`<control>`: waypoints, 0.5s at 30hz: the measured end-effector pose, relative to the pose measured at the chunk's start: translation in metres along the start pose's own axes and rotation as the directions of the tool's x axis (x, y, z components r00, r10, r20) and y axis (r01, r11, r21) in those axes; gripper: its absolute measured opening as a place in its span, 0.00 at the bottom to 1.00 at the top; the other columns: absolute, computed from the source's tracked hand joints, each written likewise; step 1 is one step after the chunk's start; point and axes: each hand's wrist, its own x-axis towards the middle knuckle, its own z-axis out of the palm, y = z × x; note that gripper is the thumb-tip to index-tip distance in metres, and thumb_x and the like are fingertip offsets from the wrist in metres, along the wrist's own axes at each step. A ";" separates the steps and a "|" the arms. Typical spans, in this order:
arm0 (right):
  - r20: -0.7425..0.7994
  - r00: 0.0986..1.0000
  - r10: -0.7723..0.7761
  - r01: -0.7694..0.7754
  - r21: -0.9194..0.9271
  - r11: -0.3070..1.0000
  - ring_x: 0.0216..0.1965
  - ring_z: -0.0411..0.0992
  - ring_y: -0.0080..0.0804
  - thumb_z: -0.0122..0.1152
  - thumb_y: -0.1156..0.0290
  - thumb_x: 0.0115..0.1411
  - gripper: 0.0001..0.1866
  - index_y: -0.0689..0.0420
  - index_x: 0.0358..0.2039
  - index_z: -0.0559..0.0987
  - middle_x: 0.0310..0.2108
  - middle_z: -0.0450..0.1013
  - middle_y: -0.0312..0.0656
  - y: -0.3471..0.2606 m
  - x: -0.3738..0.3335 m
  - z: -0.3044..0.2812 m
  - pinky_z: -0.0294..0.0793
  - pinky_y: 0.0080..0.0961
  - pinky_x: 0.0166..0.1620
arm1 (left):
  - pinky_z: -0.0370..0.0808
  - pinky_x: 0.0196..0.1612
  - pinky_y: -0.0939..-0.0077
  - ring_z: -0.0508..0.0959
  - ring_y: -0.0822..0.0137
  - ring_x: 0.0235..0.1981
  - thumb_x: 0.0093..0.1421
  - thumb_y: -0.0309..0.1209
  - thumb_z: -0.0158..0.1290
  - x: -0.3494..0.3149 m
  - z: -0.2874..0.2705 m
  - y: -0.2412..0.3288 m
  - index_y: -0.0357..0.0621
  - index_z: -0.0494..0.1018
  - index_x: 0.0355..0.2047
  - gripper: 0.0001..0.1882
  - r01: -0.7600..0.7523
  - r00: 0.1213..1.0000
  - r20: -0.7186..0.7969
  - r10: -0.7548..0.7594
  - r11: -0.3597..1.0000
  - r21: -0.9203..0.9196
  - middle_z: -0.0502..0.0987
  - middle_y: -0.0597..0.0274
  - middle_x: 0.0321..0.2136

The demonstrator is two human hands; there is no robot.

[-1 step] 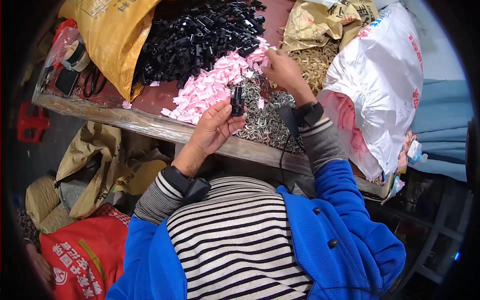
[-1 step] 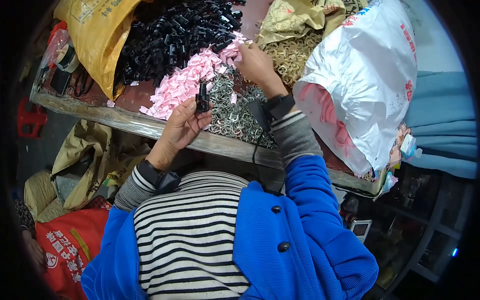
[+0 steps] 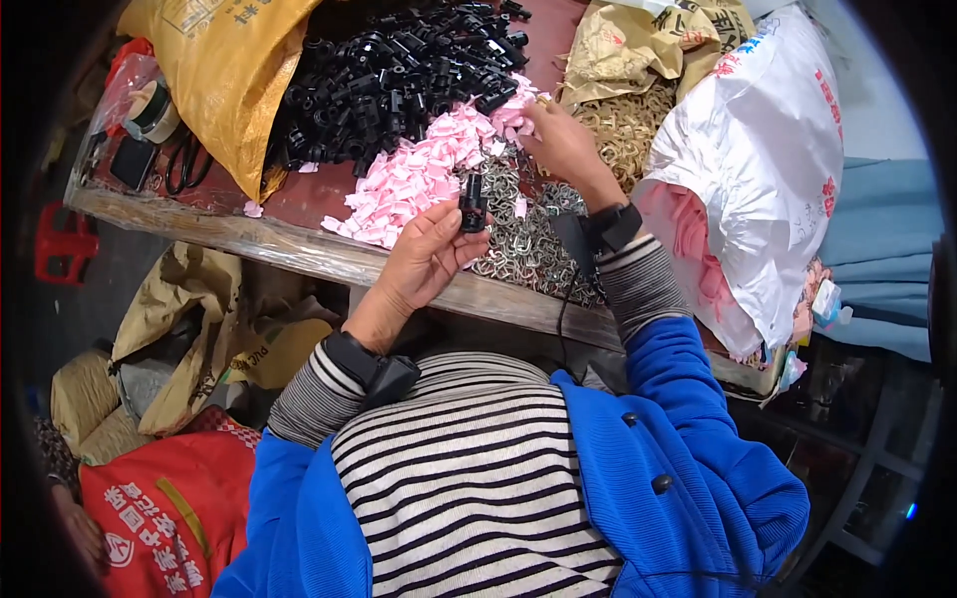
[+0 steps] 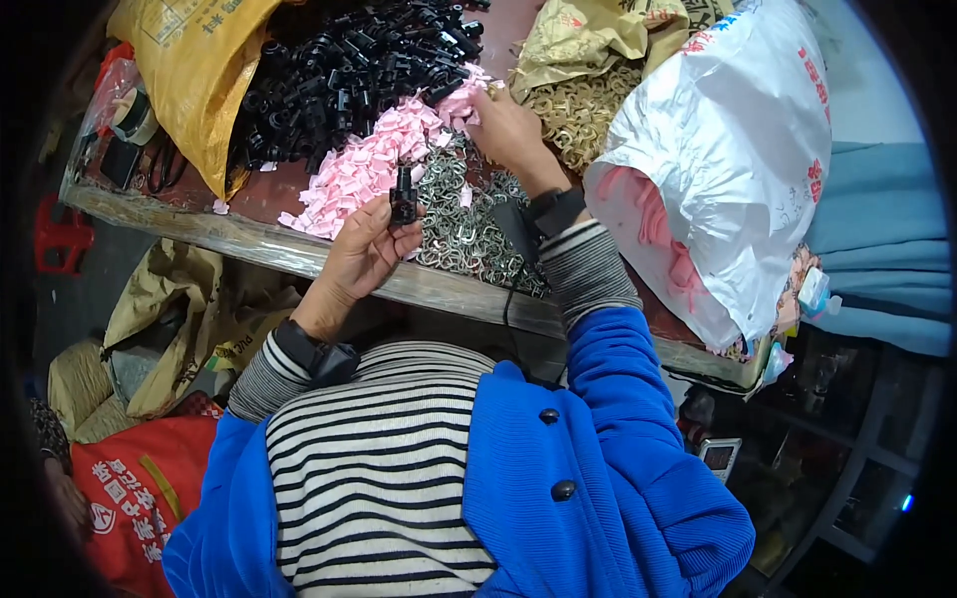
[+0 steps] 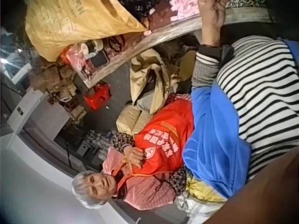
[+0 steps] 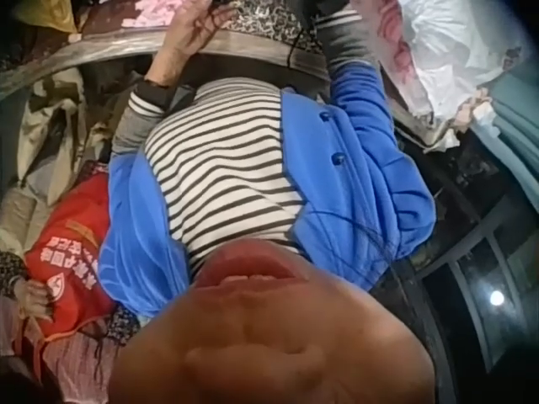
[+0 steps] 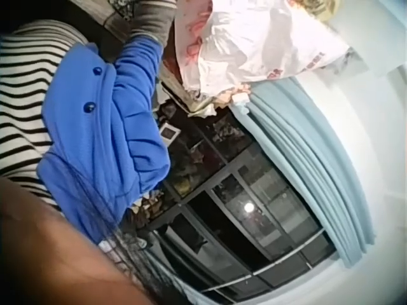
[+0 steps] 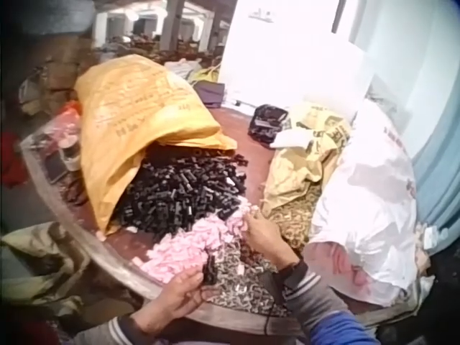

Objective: The person assembles components by hand, picking up a black plastic part and a metal clip, fitting the clip into the part, and then sliding a pink strap through the assembly. The completed items are placed into a white bag, and the person occasionally moves piles of clips and straps aside.

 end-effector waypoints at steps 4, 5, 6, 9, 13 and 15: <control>0.296 0.950 0.100 -0.143 0.128 0.981 0.32 0.68 0.46 0.55 0.62 0.45 0.13 0.55 0.30 0.70 0.29 0.69 0.46 -0.001 -0.007 -0.010 0.66 0.39 0.30 | 0.73 0.40 0.75 0.74 0.68 0.35 0.57 0.33 0.44 -0.002 -0.002 0.001 0.35 0.64 0.41 0.15 -0.005 1.000 -0.012 0.005 1.000 -0.008 0.71 0.54 0.37; 0.300 0.949 0.102 -0.146 0.127 0.981 0.32 0.68 0.46 0.55 0.62 0.45 0.13 0.55 0.30 0.70 0.29 0.69 0.46 -0.001 -0.011 -0.015 0.66 0.39 0.30 | 0.73 0.40 0.75 0.74 0.68 0.35 0.57 0.33 0.44 0.000 -0.002 0.002 0.35 0.63 0.41 0.15 -0.003 1.000 -0.011 0.003 1.000 0.001 0.71 0.54 0.37; 0.273 0.955 0.116 -0.163 0.158 0.974 0.30 0.69 0.45 0.55 0.64 0.46 0.12 0.55 0.30 0.70 0.28 0.68 0.45 -0.001 -0.016 -0.020 0.66 0.37 0.30 | 0.73 0.40 0.75 0.74 0.68 0.35 0.57 0.33 0.44 0.001 -0.002 0.003 0.35 0.63 0.42 0.15 -0.001 1.000 -0.009 0.001 1.000 0.010 0.71 0.54 0.37; 0.218 0.964 0.149 -0.198 0.221 0.955 0.27 0.69 0.42 0.53 0.66 0.48 0.09 0.57 0.29 0.70 0.26 0.68 0.45 -0.008 -0.034 -0.030 0.67 0.32 0.30 | 0.73 0.39 0.76 0.74 0.68 0.34 0.58 0.30 0.43 0.000 -0.002 0.002 0.34 0.63 0.42 0.14 -0.012 1.000 -0.015 0.012 1.000 -0.014 0.71 0.54 0.36; 0.096 0.995 -0.039 0.010 0.283 0.959 0.27 0.69 0.42 0.53 0.67 0.48 0.08 0.58 0.26 0.70 0.23 0.67 0.44 -0.035 -0.052 -0.026 0.67 0.31 0.30 | 0.74 0.39 0.76 0.74 0.68 0.34 0.58 0.30 0.43 -0.008 -0.001 0.009 0.33 0.64 0.41 0.14 -0.058 0.997 -0.050 0.055 0.996 -0.066 0.72 0.53 0.36; 0.159 0.984 -0.078 0.035 0.256 0.966 0.26 0.68 0.40 0.53 0.68 0.48 0.07 0.58 0.26 0.70 0.22 0.67 0.44 -0.051 -0.059 -0.020 0.66 0.30 0.30 | 0.74 0.39 0.76 0.74 0.68 0.34 0.58 0.30 0.42 -0.015 0.002 0.027 0.33 0.64 0.41 0.14 -0.147 0.984 -0.113 0.137 0.986 -0.081 0.72 0.53 0.35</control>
